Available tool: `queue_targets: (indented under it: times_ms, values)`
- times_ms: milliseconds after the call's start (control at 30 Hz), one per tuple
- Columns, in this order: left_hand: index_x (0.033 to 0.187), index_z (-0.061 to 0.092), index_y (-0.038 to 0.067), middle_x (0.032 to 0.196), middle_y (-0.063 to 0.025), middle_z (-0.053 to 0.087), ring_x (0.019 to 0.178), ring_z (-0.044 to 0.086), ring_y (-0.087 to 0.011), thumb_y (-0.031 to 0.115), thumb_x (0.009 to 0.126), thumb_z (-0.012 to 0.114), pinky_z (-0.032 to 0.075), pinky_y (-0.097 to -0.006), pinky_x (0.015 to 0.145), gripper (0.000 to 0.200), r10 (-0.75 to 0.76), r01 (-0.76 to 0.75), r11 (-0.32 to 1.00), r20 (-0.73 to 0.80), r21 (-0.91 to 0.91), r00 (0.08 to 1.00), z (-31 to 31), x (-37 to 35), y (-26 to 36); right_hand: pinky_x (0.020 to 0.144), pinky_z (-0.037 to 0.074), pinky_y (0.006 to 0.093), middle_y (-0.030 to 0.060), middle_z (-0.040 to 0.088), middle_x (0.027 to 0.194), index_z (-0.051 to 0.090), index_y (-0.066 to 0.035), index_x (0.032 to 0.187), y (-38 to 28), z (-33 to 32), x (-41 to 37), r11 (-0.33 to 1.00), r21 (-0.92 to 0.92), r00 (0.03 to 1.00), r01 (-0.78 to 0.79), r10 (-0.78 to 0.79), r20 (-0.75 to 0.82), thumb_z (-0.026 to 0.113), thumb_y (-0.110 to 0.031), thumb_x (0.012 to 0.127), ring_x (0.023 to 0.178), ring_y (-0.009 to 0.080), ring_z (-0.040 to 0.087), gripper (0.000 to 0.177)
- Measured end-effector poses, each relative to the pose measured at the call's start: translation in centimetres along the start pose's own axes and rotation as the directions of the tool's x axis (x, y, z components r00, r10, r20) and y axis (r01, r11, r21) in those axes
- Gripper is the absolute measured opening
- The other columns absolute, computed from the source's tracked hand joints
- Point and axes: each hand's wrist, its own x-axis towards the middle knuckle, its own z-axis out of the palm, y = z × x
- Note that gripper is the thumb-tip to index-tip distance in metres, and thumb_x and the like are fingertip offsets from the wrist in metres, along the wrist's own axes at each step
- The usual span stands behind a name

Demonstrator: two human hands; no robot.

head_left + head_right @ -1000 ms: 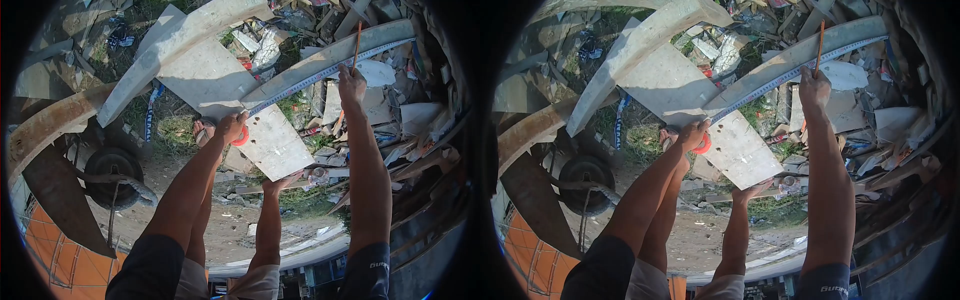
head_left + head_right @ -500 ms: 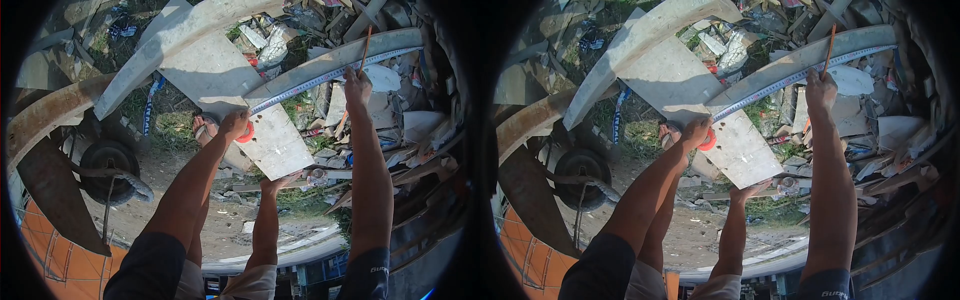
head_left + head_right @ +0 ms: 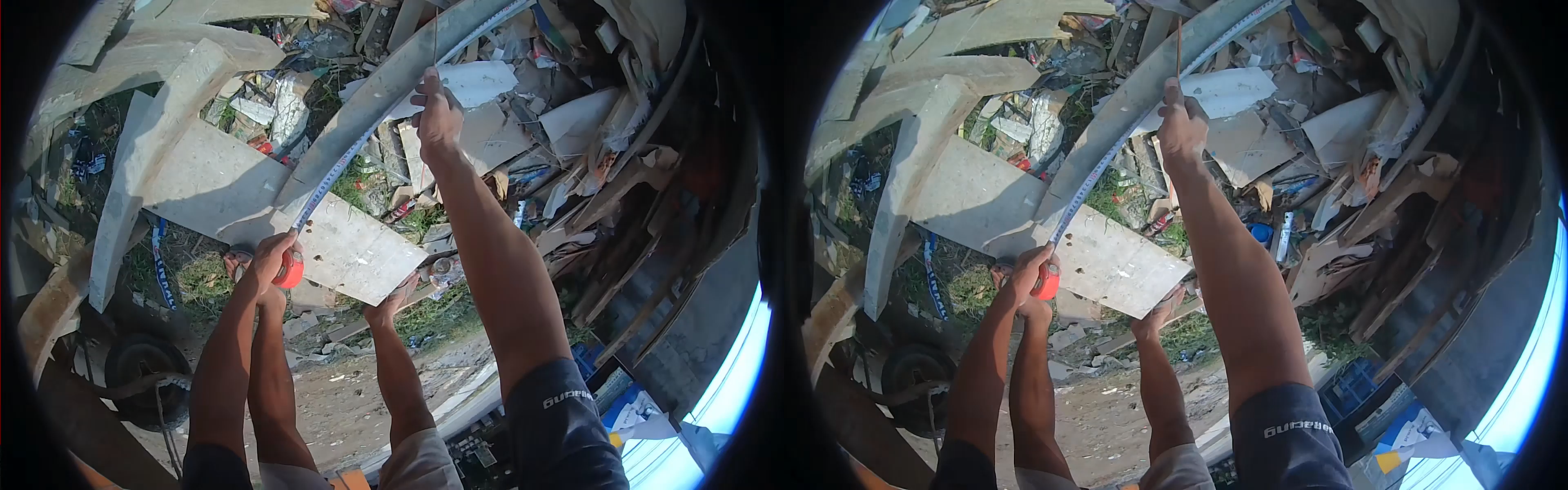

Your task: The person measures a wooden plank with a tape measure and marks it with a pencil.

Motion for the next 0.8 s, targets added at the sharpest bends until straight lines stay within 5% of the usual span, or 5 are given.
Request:
queue_targets:
  times_ms: [100,200,433,567,800]
  values:
    - [0.086,0.062,0.001,0.076,-0.0069,0.062,0.073,0.062,-0.0162,0.03,0.103,0.05,0.048,-0.0292,0.074,0.036,0.235,-0.195,0.952,0.154,-0.235,0.96,0.9,-4.8,3.6,0.048,0.041,0.0291,0.0137,0.063,0.088,0.063,0.006,0.108,0.9,0.1,0.7,0.961,0.252,0.984,0.111,-0.072,-0.162,0.057,-0.05,0.095,0.07,0.0175,0.055,0.057]
    - [0.087,0.061,0.001,0.081,-0.009,0.063,0.076,0.063,-0.0173,0.029,0.103,0.048,0.049,-0.0315,0.075,0.035,0.194,-0.19,0.981,0.131,-0.044,0.972,0.8,-9.0,5.7,0.049,0.041,0.0295,0.0115,0.065,0.082,0.066,0.003,0.103,0.8,0.4,0.1,0.904,0.415,0.994,-0.097,0.11,-0.009,0.053,-0.044,0.097,0.058,0.0172,0.053,0.05]
    - [0.089,0.06,0.003,0.08,-0.0101,0.065,0.072,0.062,-0.0168,0.034,0.103,0.046,0.049,-0.0298,0.069,0.037,0.173,-0.173,0.984,-0.005,-0.043,0.985,0.8,-17.6,9.8,0.048,0.036,0.0248,0.0004,0.061,0.077,0.066,-0.002,0.105,3.0,1.9,-1.8,0.912,0.388,0.985,-0.133,0.077,0.157,0.07,-0.017,0.093,0.053,0.0076,0.045,0.02]
    - [0.094,0.061,0.002,0.081,-0.011,0.066,0.072,0.063,-0.0177,0.033,0.103,0.046,0.051,-0.0312,0.067,0.036,0.096,-0.098,0.995,-0.074,-0.02,0.993,-1.0,-20.4,7.3,0.049,0.032,0.0224,-0.0048,0.059,0.076,0.067,-0.004,0.102,6.9,-0.9,-6.5,0.929,0.37,0.983,-0.02,-0.048,0.175,0.069,-0.019,0.094,0.056,0.0043,0.041,0.017]
    - [0.102,0.066,-0.001,0.084,-0.011,0.069,0.074,0.066,-0.0147,0.025,0.104,0.045,0.052,-0.0286,0.068,0.034,0.051,-0.056,0.998,-0.125,-0.042,0.991,4.8,-24.5,8.7,0.052,0.032,0.0224,-0.0076,0.059,0.077,0.069,-0.006,0.103,15.6,-8.2,-17.4,0.95,0.245,0.962,-0.191,0.132,0.24,0.068,-0.022,0.096,0.06,0.0026,0.04,0.017]
